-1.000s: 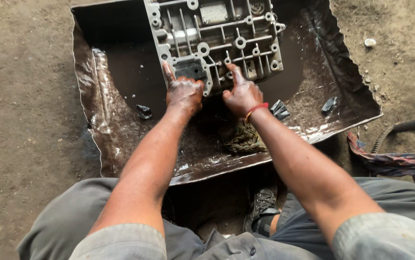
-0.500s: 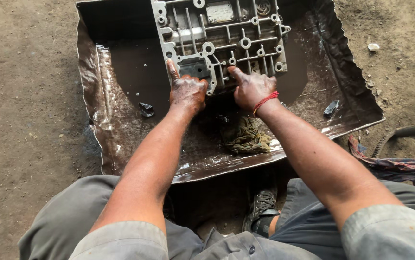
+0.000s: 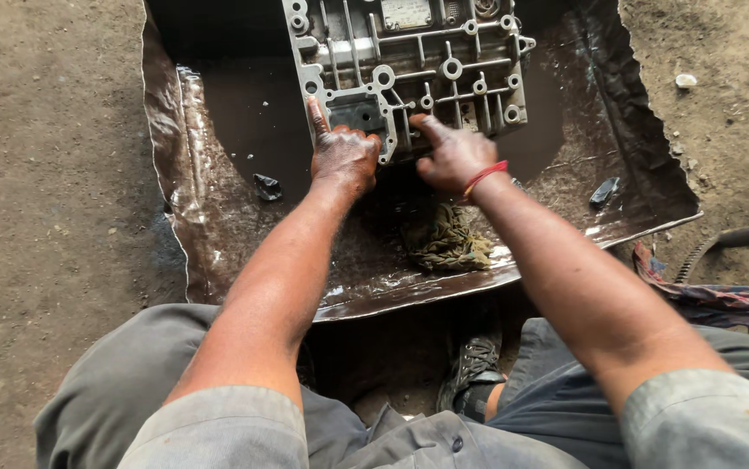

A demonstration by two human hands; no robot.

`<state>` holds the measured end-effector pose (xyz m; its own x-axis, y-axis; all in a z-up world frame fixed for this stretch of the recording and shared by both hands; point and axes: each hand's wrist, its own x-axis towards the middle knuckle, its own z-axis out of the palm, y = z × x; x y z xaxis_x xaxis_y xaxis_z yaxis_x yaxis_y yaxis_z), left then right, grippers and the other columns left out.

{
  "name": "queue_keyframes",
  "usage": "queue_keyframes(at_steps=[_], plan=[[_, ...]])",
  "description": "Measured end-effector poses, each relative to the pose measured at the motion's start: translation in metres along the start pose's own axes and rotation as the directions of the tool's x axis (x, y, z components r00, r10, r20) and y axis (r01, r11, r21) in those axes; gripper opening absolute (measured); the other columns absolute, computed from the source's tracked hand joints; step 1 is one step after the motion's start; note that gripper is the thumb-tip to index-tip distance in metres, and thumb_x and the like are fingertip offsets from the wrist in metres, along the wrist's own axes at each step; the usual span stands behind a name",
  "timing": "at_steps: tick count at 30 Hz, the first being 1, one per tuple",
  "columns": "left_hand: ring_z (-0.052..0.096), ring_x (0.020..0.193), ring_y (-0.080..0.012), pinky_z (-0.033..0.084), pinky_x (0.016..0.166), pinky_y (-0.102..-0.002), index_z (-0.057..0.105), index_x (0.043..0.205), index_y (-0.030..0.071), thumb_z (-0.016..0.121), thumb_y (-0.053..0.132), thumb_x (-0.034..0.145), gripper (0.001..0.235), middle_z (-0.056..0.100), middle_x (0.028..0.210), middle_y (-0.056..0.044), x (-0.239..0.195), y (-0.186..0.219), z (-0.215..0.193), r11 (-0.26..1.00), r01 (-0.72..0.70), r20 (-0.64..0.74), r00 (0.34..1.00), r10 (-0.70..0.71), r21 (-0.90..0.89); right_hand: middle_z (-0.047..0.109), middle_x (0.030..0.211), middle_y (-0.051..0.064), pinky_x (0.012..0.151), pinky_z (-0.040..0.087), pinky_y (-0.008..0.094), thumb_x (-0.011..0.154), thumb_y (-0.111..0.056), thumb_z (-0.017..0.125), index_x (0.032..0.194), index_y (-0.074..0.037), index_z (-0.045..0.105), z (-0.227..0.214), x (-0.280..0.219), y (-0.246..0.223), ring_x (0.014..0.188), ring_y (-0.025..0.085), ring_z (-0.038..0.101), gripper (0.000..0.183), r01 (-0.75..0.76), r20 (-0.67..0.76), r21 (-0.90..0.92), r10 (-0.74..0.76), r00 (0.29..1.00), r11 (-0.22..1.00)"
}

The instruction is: The person scrubs a metal engine casing with a cloth and liquid in a tray. They repeatedly wipe the surface, squeeze the cloth, and use their fingers to clean crevices and holes in the component.

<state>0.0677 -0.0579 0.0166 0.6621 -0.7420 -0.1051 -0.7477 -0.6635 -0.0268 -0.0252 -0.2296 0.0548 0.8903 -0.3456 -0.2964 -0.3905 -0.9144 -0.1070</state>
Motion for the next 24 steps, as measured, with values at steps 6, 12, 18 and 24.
queue_keyframes(at_steps=[6,12,18,24], plan=[[0.067,0.109,-0.0256,-0.012,0.112,-0.078,0.073,0.109,0.023,0.069,0.016,0.089,0.021,0.074,0.101,-0.002,0.001,0.001,-0.001,1.000,0.008,0.011,1.000,-0.008,0.000,0.070,0.103,0.019,0.086,0.053,0.053,0.083,-0.036,0.074,0.151,-0.038,0.039,0.024,0.001,0.001,0.095,0.042,0.068,0.077,0.078,-0.102,0.104,-0.067,0.993,0.992],[0.068,0.108,-0.0246,-0.013,0.112,-0.078,0.073,0.110,0.021,0.061,0.009,0.094,0.024,0.075,0.099,-0.001,0.002,0.003,-0.003,1.000,0.011,0.049,0.999,-0.011,0.011,0.074,0.084,0.012,0.066,0.057,0.037,0.090,-0.019,0.069,0.148,-0.029,0.056,-0.012,0.015,0.023,0.077,0.025,0.072,0.060,0.088,-0.143,0.428,-0.028,0.989,0.900],[0.068,0.108,-0.0245,-0.012,0.113,-0.078,0.074,0.108,0.021,0.059,0.009,0.096,0.022,0.076,0.099,-0.001,0.001,0.002,-0.002,1.000,0.009,0.014,1.000,-0.009,-0.004,0.073,0.074,0.008,0.043,0.048,0.028,0.088,-0.016,0.069,0.147,-0.017,0.045,-0.048,0.034,-0.015,0.055,0.015,0.067,0.063,-0.120,0.207,0.558,0.003,0.978,0.821],[0.069,0.108,-0.0239,-0.011,0.113,-0.078,0.074,0.106,0.020,0.060,0.013,0.095,0.019,0.076,0.100,-0.001,0.001,0.000,0.002,1.000,-0.002,-0.010,1.000,0.002,0.007,0.074,0.081,0.007,0.051,0.054,0.030,0.091,-0.021,0.073,0.145,-0.007,0.050,-0.039,0.028,-0.031,0.062,0.016,0.072,0.060,-0.107,0.088,0.498,0.073,0.993,0.861]])
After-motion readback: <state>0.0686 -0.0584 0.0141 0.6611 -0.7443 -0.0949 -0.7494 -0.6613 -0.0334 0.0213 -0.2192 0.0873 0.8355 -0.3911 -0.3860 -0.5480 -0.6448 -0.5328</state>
